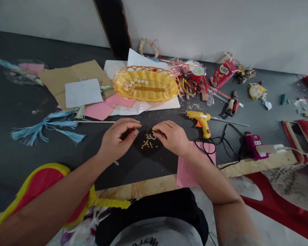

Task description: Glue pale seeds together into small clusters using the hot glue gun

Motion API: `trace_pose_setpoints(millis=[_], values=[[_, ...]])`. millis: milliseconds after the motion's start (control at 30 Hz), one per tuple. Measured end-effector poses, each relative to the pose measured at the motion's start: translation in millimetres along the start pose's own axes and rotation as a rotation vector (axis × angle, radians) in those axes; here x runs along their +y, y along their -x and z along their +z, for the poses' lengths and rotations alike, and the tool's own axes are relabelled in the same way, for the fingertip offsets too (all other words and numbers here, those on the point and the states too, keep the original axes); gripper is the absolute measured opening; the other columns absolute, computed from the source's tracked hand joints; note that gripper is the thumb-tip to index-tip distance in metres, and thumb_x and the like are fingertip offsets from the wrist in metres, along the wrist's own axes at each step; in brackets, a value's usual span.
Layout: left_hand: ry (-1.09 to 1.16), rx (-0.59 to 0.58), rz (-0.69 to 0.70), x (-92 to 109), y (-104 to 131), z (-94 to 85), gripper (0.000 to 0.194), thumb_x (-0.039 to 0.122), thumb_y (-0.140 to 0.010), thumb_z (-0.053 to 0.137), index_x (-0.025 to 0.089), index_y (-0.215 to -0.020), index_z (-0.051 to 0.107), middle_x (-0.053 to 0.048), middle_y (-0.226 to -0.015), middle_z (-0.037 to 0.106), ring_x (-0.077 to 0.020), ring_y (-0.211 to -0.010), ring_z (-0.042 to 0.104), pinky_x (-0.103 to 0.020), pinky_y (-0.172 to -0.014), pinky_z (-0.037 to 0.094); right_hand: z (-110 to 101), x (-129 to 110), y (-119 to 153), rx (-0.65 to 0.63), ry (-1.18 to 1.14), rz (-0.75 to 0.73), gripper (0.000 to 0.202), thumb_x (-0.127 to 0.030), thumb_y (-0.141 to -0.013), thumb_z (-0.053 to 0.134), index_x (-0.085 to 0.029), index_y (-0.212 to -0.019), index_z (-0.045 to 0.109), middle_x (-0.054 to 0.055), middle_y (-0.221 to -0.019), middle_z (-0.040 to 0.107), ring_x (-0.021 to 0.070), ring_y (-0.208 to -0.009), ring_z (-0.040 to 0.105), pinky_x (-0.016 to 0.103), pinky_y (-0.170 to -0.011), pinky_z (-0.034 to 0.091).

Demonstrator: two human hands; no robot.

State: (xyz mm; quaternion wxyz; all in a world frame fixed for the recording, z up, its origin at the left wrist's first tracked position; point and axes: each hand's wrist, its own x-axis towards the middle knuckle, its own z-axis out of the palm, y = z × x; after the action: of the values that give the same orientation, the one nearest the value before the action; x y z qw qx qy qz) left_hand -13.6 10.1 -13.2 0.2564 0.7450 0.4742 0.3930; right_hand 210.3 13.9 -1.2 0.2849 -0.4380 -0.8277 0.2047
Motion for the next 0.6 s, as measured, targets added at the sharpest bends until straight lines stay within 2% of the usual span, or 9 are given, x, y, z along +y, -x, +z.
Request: trace_pose_setpoints(millis=[67, 167, 200, 300, 367, 467, 600], values=[[-0.005, 0.008, -0.001, 0, 0, -0.2, 0.016, 0.018, -0.09, 0.056, 0.02, -0.099, 0.069, -0.008, -0.108, 0.071, -0.0187, -0.094, 0.067, -0.032, -0.078, 0.055, 0, 1, 0, 0.006, 0.018, 0.04, 0.011, -0.024, -0.092, 0.063, -0.02, -0.101, 0.067, 0.008, -0.1, 0.073, 0.0188, -0.091, 0.068, 0.032, -0.084, 0.054], [-0.003, 0.018, 0.01, 0, 0, -0.3, 0.015, 0.018, -0.09, 0.057, 0.019, -0.1, 0.069, -0.008, -0.108, 0.07, -0.0177, -0.092, 0.067, -0.03, -0.075, 0.055, -2, 3, 0, 0.018, 0.038, 0.022, 0.015, -0.028, -0.094, 0.06, -0.019, -0.087, 0.069, 0.007, -0.089, 0.073, 0.0187, -0.087, 0.068, 0.032, -0.083, 0.055], [-0.001, 0.02, 0.013, 0, 0, -0.3, 0.015, 0.018, -0.09, 0.057, 0.019, -0.1, 0.069, -0.008, -0.108, 0.07, -0.0177, -0.091, 0.067, -0.03, -0.075, 0.055, -2, 3, 0, 0.023, 0.042, 0.012, 0.016, -0.025, -0.095, 0.057, -0.02, -0.087, 0.07, 0.007, -0.09, 0.073, 0.0187, -0.089, 0.069, 0.032, -0.085, 0.055], [-0.003, 0.021, 0.008, 0, 0, -0.4, 0.015, 0.019, -0.09, 0.057, 0.019, -0.099, 0.069, -0.008, -0.107, 0.071, -0.0188, -0.092, 0.067, -0.031, -0.075, 0.056, -4, 6, 2, 0.021, 0.072, 0.008, 0.027, -0.01, -0.094, 0.047, -0.021, -0.105, 0.069, 0.007, -0.105, 0.073, 0.0186, -0.101, 0.067, 0.033, -0.091, 0.053], [-0.004, 0.021, 0.002, -1, -1, -0.7, 0.015, 0.019, -0.09, 0.057, 0.02, -0.099, 0.069, -0.008, -0.107, 0.071, -0.0194, -0.094, 0.067, -0.032, -0.078, 0.056, -4, 8, 4, -0.03, 0.134, -0.011, 0.028, -0.01, -0.093, 0.048, -0.023, -0.108, 0.069, 0.006, -0.105, 0.073, 0.0196, -0.098, 0.065, 0.035, -0.091, 0.053], [0.017, 0.023, -0.009, -1, -1, -1.5, 0.015, 0.018, -0.09, 0.057, 0.02, -0.1, 0.069, -0.007, -0.107, 0.071, -0.0184, -0.093, 0.067, -0.032, -0.079, 0.056, -4, 11, 5, -0.153, 0.24, -0.055, 0.016, -0.021, -0.093, 0.058, -0.022, -0.104, 0.07, 0.006, -0.099, 0.073, 0.022, -0.091, 0.062, 0.037, -0.087, 0.052], [0.14, 0.0, -0.105, 1, 0, -0.8, 0.013, 0.022, -0.089, 0.06, 0.02, -0.098, 0.069, -0.008, -0.109, 0.069, -0.0152, -0.082, 0.066, -0.029, -0.071, 0.057, -3, 10, 3, -0.217, 0.291, -0.051, 0.016, -0.022, -0.095, 0.056, -0.021, -0.092, 0.071, 0.006, -0.09, 0.071, 0.0215, -0.087, 0.057, 0.035, -0.081, 0.049]])
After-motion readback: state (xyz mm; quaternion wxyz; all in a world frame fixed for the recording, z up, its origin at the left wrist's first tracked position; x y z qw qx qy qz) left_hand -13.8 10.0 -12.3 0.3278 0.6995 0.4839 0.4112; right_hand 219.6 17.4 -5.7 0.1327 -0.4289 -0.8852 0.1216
